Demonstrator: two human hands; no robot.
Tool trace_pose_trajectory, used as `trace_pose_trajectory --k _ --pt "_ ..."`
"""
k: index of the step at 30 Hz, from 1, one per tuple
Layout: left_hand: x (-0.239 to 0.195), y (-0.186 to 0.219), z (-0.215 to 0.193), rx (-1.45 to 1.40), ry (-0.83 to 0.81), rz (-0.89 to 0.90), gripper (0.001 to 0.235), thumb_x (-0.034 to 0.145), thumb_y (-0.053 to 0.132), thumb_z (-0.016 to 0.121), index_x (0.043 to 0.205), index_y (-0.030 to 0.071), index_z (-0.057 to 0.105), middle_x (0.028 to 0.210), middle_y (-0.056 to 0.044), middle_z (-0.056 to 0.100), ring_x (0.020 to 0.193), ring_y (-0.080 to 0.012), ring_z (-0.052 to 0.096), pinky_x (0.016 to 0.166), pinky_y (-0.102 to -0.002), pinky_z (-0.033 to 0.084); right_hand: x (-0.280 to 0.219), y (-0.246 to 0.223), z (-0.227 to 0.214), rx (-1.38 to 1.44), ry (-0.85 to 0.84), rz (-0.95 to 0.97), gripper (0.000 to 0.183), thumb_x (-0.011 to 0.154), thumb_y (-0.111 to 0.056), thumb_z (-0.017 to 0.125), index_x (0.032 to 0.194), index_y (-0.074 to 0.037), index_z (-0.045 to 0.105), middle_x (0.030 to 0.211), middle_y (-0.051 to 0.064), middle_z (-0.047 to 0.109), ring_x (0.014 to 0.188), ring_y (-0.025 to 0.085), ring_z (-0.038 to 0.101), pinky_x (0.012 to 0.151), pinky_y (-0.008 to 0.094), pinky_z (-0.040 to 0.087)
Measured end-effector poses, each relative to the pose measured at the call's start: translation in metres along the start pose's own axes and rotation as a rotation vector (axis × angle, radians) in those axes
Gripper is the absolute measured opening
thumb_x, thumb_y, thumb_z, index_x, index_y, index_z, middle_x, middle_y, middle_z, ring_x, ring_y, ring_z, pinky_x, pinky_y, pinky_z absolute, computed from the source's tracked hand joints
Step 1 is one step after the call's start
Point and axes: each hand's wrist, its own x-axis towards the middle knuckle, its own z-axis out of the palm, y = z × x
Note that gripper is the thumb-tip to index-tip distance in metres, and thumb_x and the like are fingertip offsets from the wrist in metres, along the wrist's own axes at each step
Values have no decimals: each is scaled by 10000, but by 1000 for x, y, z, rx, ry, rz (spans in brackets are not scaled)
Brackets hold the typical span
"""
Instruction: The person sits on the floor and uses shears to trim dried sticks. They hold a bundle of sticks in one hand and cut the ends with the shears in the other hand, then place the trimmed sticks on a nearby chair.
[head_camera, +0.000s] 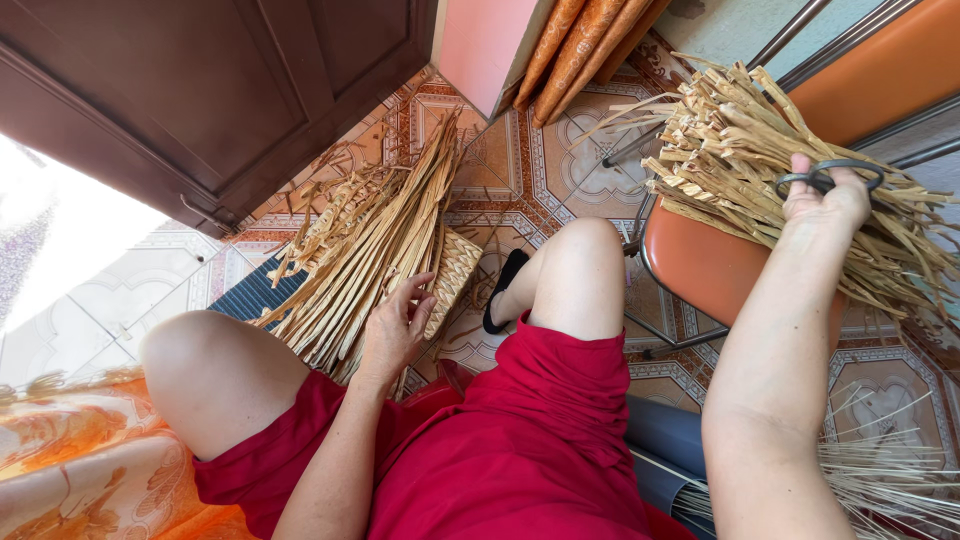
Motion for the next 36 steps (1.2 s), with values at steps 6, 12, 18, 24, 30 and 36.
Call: trace_pose_trajectory --k 6,12,18,24,30,36 --pt "-2 1 -3 -9 45 40 297 969 233 672 1255 156 682 1025 -78 765 822 -211 756 746 -364 591 -33 4 2 -318 -1 -150 378 902 138 578 1248 32 468 1132 254 663 868 360 788 692 524 672" --pt "-3 3 -2 -32 60 75 291 955 216 686 1236 140 697 1035 -84 756 802 -198 749 713 -339 592 -40 16 -13 -604 -226 -443 198 965 159 616 1075 57 487 844 204 651 560 315 729 435 437 549" --pt "-2 2 -1 -3 9 -1 277 954 203 685 1222 134 704 971 -69 778 714 -185 748 657 -331 590 -20 21 -23 -506 -143 -387 171 876 86 606 891 -48 500 650 126 586 443 254 638 368 390 537" --pt "-1 -5 4 -5 37 81 268 953 191 695 1206 101 705 970 -93 770 726 -181 737 666 -331 586 -36 8 -18 227 -412 107 123 1062 -83 662 1021 -24 562 879 139 643 713 188 613 568 282 522" --pt "8 -27 10 -242 196 -116 272 989 161 674 1238 54 693 911 -89 733 719 -164 697 651 -318 561 -173 74 -3 -31 -617 -105 270 1018 -155 681 1272 -116 599 804 70 620 584 166 551 510 300 445" --pt "39 -82 -2 -802 531 -307 323 1019 126 641 1331 62 586 1087 -76 654 876 -127 648 695 -258 565 -277 186 -5 -489 -893 -24 347 1032 -109 694 1353 -71 567 736 18 517 525 97 461 478 240 373"
